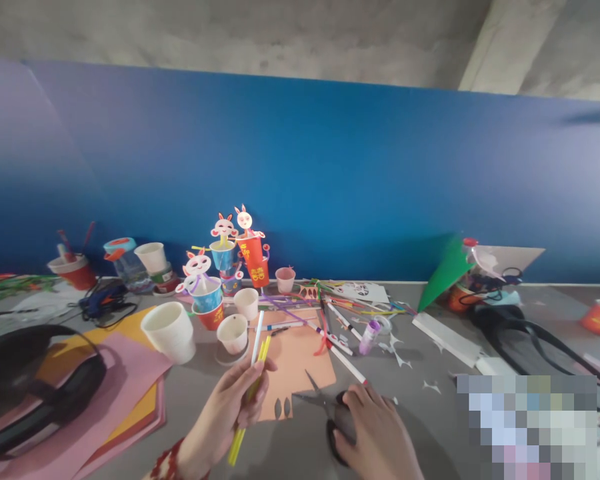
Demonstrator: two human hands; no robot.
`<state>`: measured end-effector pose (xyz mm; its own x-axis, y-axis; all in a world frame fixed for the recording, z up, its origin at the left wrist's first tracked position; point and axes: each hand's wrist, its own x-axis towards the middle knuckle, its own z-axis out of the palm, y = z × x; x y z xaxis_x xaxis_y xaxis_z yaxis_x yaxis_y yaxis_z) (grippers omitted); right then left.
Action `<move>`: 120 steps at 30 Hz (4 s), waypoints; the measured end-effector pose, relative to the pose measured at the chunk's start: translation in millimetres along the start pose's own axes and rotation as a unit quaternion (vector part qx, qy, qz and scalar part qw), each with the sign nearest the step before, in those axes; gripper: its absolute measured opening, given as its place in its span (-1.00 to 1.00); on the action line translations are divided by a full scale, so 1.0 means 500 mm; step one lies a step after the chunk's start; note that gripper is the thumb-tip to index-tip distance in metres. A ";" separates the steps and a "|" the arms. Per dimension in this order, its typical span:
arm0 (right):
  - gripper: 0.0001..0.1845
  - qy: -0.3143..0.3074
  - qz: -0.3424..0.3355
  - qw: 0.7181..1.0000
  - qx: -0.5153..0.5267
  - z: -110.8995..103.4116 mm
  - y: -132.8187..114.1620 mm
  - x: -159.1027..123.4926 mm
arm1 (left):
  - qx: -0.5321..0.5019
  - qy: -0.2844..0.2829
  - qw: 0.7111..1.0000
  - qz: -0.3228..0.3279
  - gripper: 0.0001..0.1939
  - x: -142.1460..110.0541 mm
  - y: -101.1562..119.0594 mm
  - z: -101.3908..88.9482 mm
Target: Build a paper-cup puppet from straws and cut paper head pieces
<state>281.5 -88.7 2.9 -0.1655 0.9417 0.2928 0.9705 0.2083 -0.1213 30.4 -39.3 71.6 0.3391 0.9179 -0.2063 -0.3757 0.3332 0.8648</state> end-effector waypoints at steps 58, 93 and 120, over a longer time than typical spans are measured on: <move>-0.23 -0.344 0.154 0.708 0.597 -0.030 -0.053 0.039 | 0.207 -0.193 0.940 -0.191 -0.63 0.051 -0.004 -0.056; -0.30 -0.362 0.140 0.664 0.639 -0.004 -0.048 0.043 | 0.197 -0.209 0.933 -0.216 -0.58 0.060 0.017 -0.060; -0.32 -0.310 0.145 0.644 0.684 -0.009 -0.070 0.035 | 0.199 -0.217 0.931 -0.217 -0.60 0.055 0.020 -0.054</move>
<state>245.3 -80.6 16.7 -0.4630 0.8290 -0.3136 -0.0168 -0.3619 -0.9321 12.9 -5.0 62.2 0.7330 0.5139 -0.4455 0.1975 0.4659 0.8625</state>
